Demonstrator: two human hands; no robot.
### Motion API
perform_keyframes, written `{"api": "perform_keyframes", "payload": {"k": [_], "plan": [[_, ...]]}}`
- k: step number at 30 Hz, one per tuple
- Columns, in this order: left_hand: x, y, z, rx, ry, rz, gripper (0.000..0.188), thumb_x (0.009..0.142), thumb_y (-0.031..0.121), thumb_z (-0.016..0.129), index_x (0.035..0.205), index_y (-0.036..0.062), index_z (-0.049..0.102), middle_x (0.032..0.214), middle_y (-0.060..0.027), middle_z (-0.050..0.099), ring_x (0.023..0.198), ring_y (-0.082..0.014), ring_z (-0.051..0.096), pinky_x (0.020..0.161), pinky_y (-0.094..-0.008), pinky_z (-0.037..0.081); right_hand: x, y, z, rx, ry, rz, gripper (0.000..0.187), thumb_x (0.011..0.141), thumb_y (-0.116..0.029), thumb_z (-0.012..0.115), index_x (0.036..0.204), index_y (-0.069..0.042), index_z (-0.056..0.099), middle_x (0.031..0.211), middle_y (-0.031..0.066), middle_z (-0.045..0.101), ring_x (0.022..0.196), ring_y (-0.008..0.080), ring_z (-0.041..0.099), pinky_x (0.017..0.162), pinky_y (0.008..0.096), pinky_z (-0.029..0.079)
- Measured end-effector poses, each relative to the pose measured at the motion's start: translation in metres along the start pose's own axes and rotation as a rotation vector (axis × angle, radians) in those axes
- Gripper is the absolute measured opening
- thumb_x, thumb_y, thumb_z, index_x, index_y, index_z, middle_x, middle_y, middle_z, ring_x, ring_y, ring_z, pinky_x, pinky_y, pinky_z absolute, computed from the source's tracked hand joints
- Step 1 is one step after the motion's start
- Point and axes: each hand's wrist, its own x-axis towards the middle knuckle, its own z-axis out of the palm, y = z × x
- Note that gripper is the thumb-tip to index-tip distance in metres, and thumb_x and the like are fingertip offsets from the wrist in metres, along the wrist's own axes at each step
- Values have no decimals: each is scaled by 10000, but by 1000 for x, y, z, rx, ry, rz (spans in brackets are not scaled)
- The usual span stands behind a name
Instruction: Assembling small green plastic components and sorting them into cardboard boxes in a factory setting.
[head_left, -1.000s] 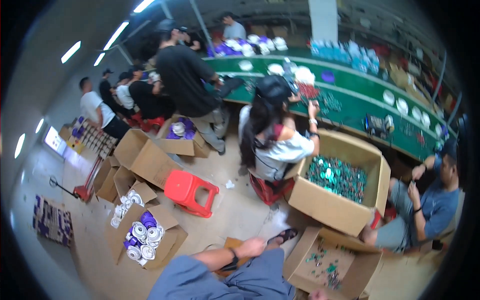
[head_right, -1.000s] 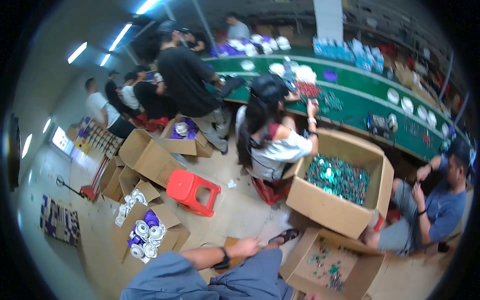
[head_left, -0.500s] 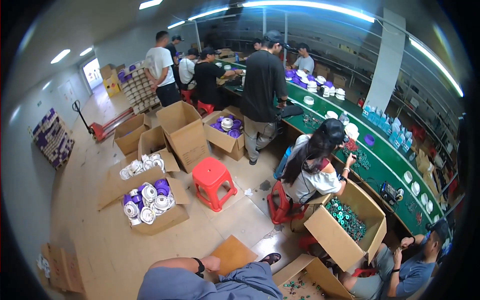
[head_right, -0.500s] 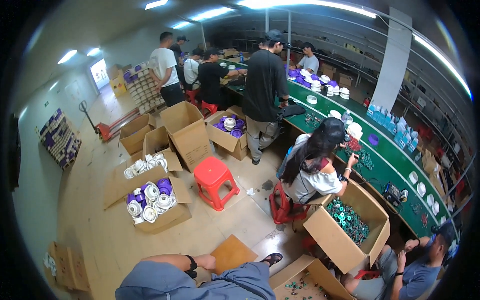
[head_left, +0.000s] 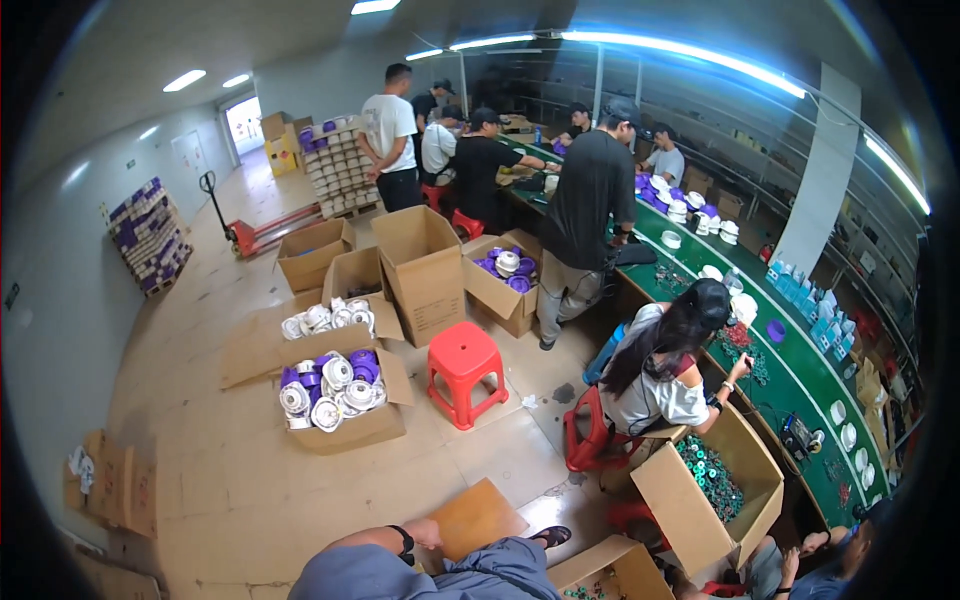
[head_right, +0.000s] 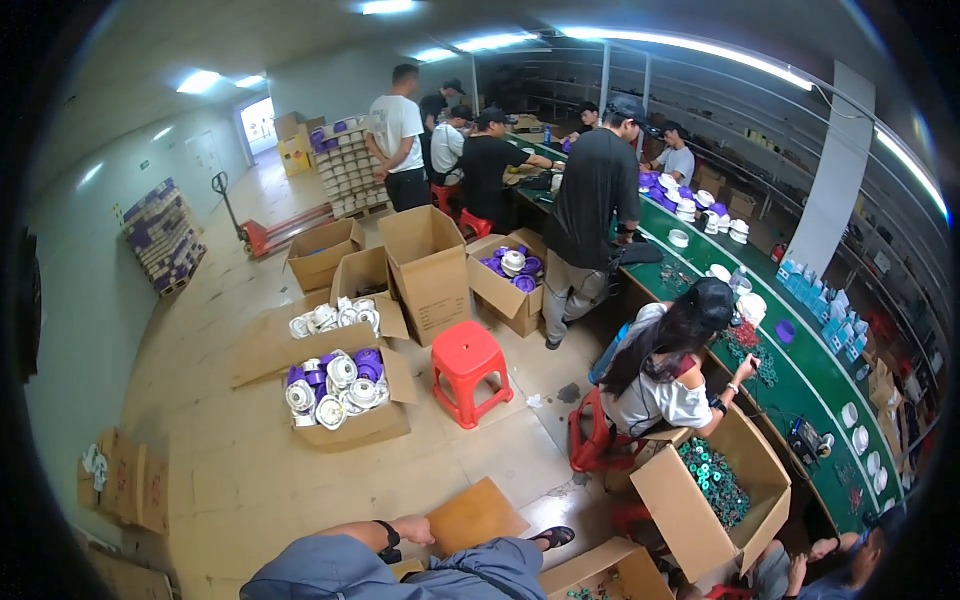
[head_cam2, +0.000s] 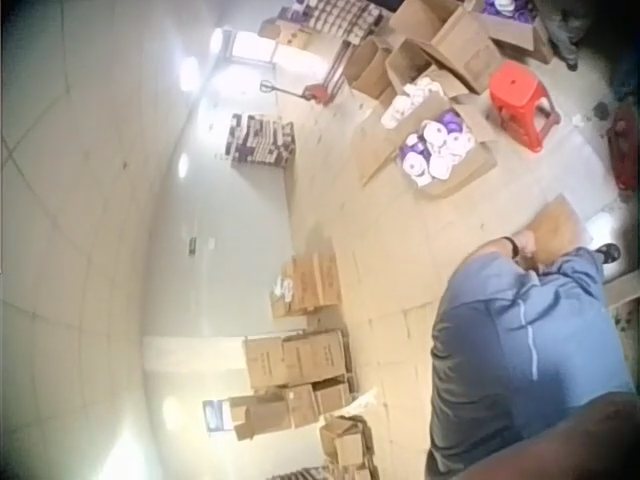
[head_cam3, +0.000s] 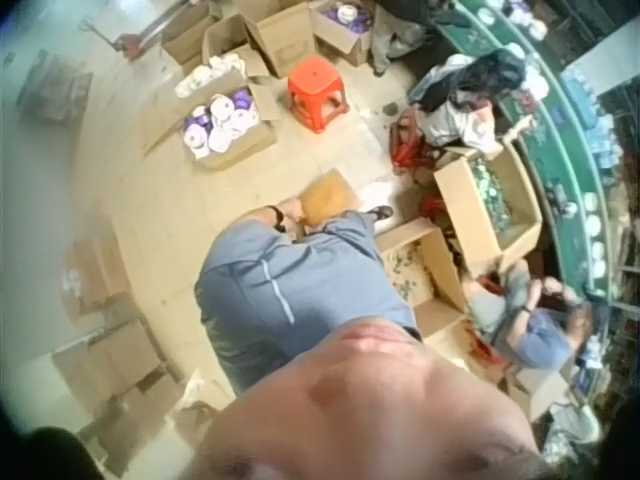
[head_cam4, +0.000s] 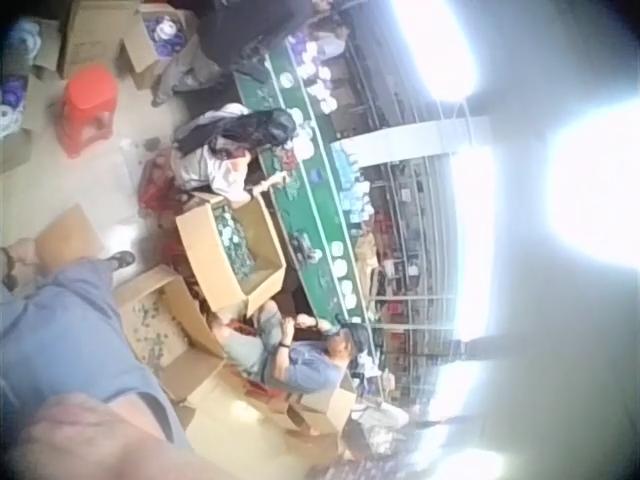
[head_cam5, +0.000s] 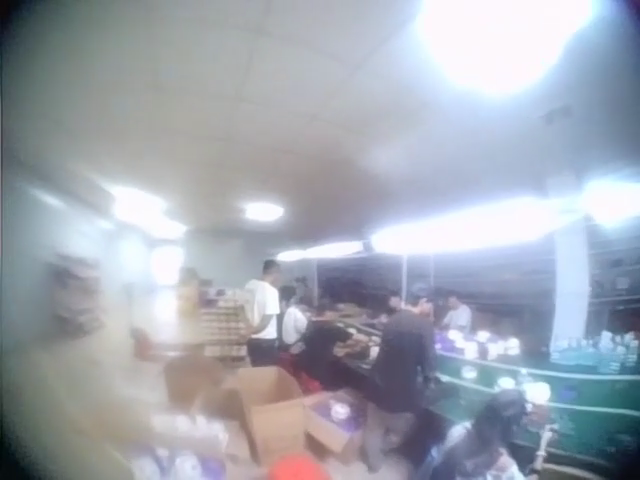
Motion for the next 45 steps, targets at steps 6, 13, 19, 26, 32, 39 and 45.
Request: {"api": "perform_keyframes", "payload": {"k": [6, 13, 19, 26, 32, 39, 45], "plan": [[5, 4, 20, -152, 158, -175, 324, 809, 373, 603, 674, 99, 709, 676, -67, 690, 678, -236, 677, 644, -378, 517, -16, 6, -4, 11, -31, 8, 88, 884, -113, 557, 840, -37, 551, 671, 24, 486, 623, 130, 466, 567, 294, 411], [46, -13, 39, 510, 152, 193, 165, 717, 183, 612, 734, 68, 729, 821, -178, 700, 751, -328, 688, 681, -427, 545, -92, 18, -37, -6, 94, 119, 94, 880, -117, 557, 831, -38, 546, 669, 29, 484, 623, 137, 465, 568, 300, 408], [69, 5, 10, 553, 181, 299, 219, 719, 237, 573, 764, 82, 721, 841, -157, 694, 792, -353, 662, 694, -444, 529, -154, 19, -46, 6, 184, 206, 99, 876, -119, 557, 823, -38, 541, 667, 34, 482, 622, 143, 463, 568, 305, 406], [53, 88, -36, 146, 319, 19, 272, 673, 327, 617, 766, 89, 711, 777, -164, 679, 737, -354, 652, 683, -439, 528, -200, 17, -43, 12, 265, 269, 105, 872, -123, 556, 813, -38, 535, 665, 39, 480, 621, 150, 461, 568, 311, 403], [67, 99, -29, 261, 298, 164, 318, 692, 354, 598, 785, 74, 714, 812, -183, 684, 772, -375, 654, 716, -456, 529, -218, 13, -42, 21, 318, 282, 110, 868, -125, 556, 805, -39, 531, 663, 44, 479, 621, 156, 460, 569, 317, 401], [82, 96, -17, 319, 308, 92, 269, 734, 276, 567, 828, 77, 721, 884, -179, 695, 854, -362, 670, 741, -446, 542, -247, 8, -45, 16, 353, 318, 116, 864, -129, 556, 796, -39, 525, 661, 49, 477, 620, 162, 458, 569, 323, 399], [97, 78, -12, 380, 318, 38, 224, 726, 239, 580, 823, 99, 727, 900, -165, 701, 860, -340, 679, 728, -443, 546, -267, 4, -44, 30, 337, 345, 122, 860, -131, 555, 788, -39, 520, 659, 53, 475, 619, 168, 457, 569, 328, 396]]}}
